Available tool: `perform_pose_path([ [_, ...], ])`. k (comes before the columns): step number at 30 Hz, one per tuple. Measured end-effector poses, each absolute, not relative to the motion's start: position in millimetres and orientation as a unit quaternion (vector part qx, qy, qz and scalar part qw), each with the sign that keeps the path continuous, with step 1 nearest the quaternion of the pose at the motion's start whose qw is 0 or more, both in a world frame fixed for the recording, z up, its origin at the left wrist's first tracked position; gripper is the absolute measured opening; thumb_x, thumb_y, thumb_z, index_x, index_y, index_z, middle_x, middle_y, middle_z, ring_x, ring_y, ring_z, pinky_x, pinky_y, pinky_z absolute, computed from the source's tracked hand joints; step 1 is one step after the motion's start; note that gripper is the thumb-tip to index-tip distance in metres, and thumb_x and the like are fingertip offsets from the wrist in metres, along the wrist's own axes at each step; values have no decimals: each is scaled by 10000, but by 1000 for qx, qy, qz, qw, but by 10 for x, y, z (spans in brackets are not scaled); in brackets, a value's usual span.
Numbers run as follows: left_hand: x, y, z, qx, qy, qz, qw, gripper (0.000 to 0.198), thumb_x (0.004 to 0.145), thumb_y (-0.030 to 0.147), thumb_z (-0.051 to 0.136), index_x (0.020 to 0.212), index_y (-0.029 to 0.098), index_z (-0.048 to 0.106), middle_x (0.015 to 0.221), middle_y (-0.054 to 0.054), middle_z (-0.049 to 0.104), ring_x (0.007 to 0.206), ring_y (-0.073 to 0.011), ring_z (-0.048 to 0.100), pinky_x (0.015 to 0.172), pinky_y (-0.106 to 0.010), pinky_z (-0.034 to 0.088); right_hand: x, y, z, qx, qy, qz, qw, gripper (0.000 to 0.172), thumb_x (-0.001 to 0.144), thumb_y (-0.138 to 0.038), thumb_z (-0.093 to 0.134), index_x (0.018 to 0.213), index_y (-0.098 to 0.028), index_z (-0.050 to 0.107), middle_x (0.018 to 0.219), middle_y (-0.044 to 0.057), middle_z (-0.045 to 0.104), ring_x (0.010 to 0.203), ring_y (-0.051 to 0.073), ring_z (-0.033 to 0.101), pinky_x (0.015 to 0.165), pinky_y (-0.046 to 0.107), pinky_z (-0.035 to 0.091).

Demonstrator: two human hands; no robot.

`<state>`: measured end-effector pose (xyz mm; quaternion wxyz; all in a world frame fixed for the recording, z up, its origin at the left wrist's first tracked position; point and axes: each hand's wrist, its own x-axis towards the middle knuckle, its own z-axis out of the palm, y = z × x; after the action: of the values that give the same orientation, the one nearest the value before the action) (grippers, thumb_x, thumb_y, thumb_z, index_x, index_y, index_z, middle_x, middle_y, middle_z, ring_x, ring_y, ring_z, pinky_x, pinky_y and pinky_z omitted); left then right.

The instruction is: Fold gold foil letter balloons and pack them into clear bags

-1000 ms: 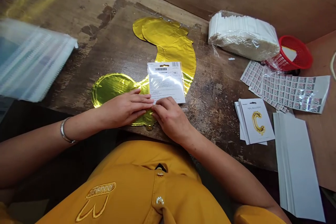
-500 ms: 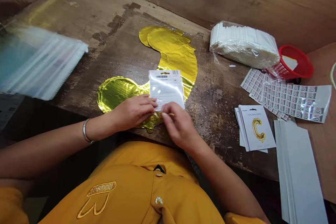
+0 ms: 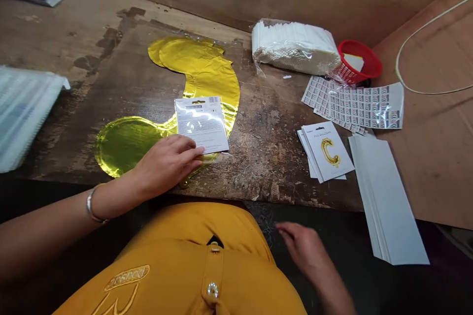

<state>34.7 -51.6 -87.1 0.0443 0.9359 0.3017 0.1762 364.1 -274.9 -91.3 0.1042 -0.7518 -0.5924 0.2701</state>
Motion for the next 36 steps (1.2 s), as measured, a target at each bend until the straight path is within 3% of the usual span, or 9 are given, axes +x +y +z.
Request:
perform_pose_path([
  [4, 457, -516, -979, 923, 309, 227, 45, 224, 969, 250, 491, 946, 160, 694, 941, -91, 685, 846, -216, 594, 750, -347, 475, 3449, -1973, -507, -663, -701, 134, 224, 143, 860, -292, 640, 953, -256, 742, 917, 51, 766, 806, 217, 714, 784, 351, 581],
  [7, 429, -504, -1060, 907, 312, 267, 89, 218, 971, 243, 495, 935, 164, 695, 944, -71, 695, 868, -205, 592, 786, -345, 475, 3165, -1203, -529, -524, -803, 133, 250, 339, 801, -337, 737, 1120, -232, 694, 1303, 99, 643, 1236, 294, 552, 1037, 480, 462],
  [9, 401, -500, -1070, 900, 313, 278, 127, 214, 970, 230, 497, 920, 159, 693, 944, -69, 697, 873, -199, 592, 814, -350, 478, 2990, -821, -686, -464, -831, 187, 242, 309, 780, -336, 761, 1067, -237, 701, 1310, 83, 640, 1298, 291, 492, 1066, 500, 433],
  [13, 374, -484, -1013, 880, 334, 278, 191, 168, 944, 206, 530, 850, 159, 662, 882, -53, 679, 840, -179, 590, 805, -323, 484, 2807, -580, -915, -489, -793, 230, 280, 39, 812, -263, 723, 832, -233, 708, 1127, 63, 731, 1165, 257, 566, 1006, 466, 472],
  [16, 335, -456, -954, 855, 423, 243, 174, 66, 881, 210, 609, 849, 153, 614, 844, -59, 632, 806, -195, 580, 744, -326, 484, 2739, -635, -897, -542, -756, 220, 293, 71, 799, -222, 718, 740, -228, 680, 1047, 62, 756, 1065, 258, 593, 918, 439, 505],
  [20, 210, -343, -865, 800, 545, 202, 146, 354, 798, 222, 677, 1115, 123, 554, 1057, -131, 618, 860, -227, 604, 754, -357, 501, 2616, -674, -839, -592, -721, 191, 305, 63, 812, -205, 679, 763, -223, 643, 1020, 60, 754, 971, 244, 620, 880, 423, 495],
  [25, 197, -39, -761, 749, 541, 168, 344, 508, 760, 220, 693, 1235, 181, 517, 889, -39, 685, 689, -184, 646, 632, -301, 508, 2514, -675, -886, -639, -696, 152, 290, 23, 831, -220, 600, 847, -214, 584, 951, 80, 702, 892, 236, 609, 820, 399, 486],
  [32, 455, -25, -753, 595, 482, 315, 560, 596, 719, 130, 700, 1275, 164, 487, 762, 5, 628, 652, -146, 626, 539, -227, 503, 2675, -630, -905, -652, -625, 209, 375, 541, 758, -388, 683, 1230, -156, 555, 1049, 116, 641, 883, 237, 602, 806, 407, 522],
  [36, 350, -120, -693, 638, 374, 356, 571, 459, 861, 260, 624, 1286, 147, 493, 886, -67, 675, 801, -189, 680, 706, -320, 574, 2767, -495, -697, -558, -593, 453, 363, 458, 819, -530, 623, 1074, -152, 669, 896, 93, 701, 665, 179, 589, 591, 307, 524],
])
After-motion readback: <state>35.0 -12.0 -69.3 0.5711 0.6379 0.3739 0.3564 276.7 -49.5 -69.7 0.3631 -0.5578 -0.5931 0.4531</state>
